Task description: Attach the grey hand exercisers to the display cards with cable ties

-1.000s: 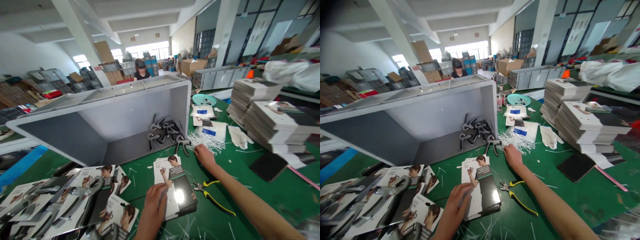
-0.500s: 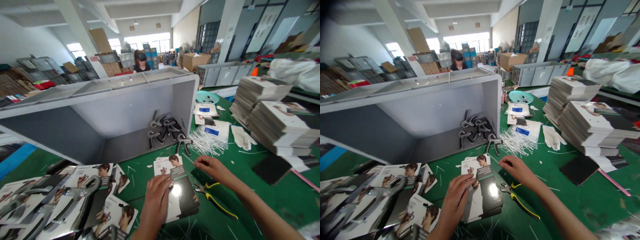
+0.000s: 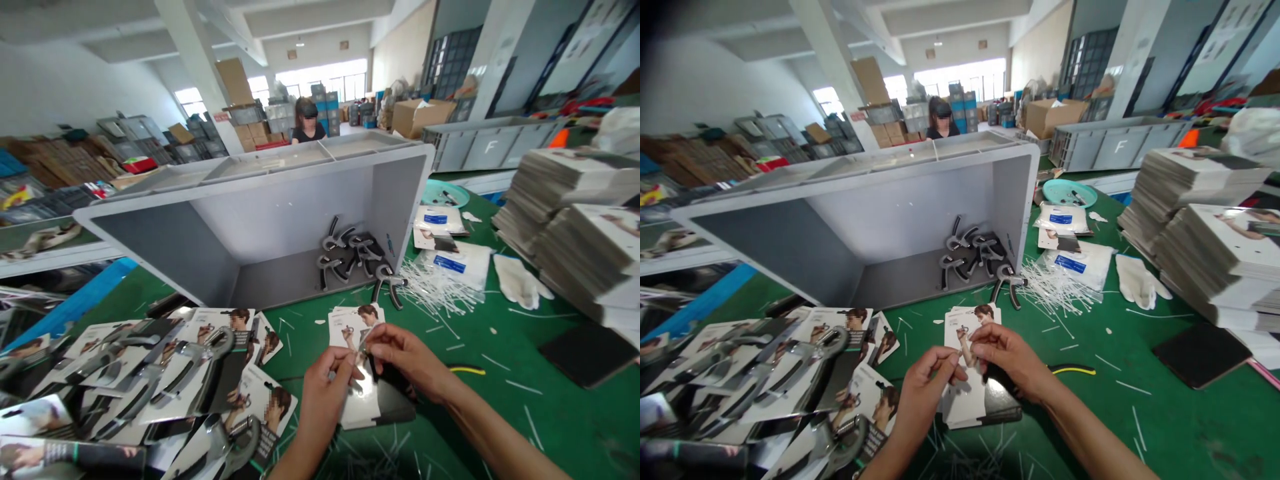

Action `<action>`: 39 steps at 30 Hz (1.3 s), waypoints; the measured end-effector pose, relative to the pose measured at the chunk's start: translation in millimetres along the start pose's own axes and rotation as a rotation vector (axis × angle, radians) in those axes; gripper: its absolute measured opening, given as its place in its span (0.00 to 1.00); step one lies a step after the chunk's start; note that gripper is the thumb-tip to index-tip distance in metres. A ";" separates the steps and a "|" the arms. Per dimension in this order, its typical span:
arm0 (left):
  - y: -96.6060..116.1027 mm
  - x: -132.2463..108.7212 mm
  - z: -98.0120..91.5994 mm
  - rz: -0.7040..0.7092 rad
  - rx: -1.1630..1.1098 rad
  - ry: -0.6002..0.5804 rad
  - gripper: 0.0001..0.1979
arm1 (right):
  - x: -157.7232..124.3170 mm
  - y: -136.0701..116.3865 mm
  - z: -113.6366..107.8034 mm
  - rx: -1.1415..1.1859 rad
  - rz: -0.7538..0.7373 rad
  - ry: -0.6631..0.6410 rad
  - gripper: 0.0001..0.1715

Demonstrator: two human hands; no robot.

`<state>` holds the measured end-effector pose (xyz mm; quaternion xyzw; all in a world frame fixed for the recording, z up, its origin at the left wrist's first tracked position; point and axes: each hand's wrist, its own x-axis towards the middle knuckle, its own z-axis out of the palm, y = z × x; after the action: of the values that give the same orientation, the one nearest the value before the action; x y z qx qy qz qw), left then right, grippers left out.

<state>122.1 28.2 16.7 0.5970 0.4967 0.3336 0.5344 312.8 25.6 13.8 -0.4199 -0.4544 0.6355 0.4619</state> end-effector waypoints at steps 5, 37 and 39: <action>-7.6 -7.6 2.4 0.083 0.086 -0.029 0.12 | -3.3 30.8 25.8 0.140 0.004 0.125 0.13; -32.9 1.6 -49.5 -0.252 -0.364 -0.049 0.18 | -19.3 31.2 19.6 0.133 -0.096 0.423 0.12; -24.1 -21.5 -49.1 -0.348 -0.518 -0.173 0.21 | -22.7 28.2 28.1 0.087 -0.102 0.354 0.11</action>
<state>64.6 21.3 6.3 0.3734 0.4426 0.3006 0.7578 285.2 -6.3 -4.3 -0.4812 -0.3586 0.5467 0.5840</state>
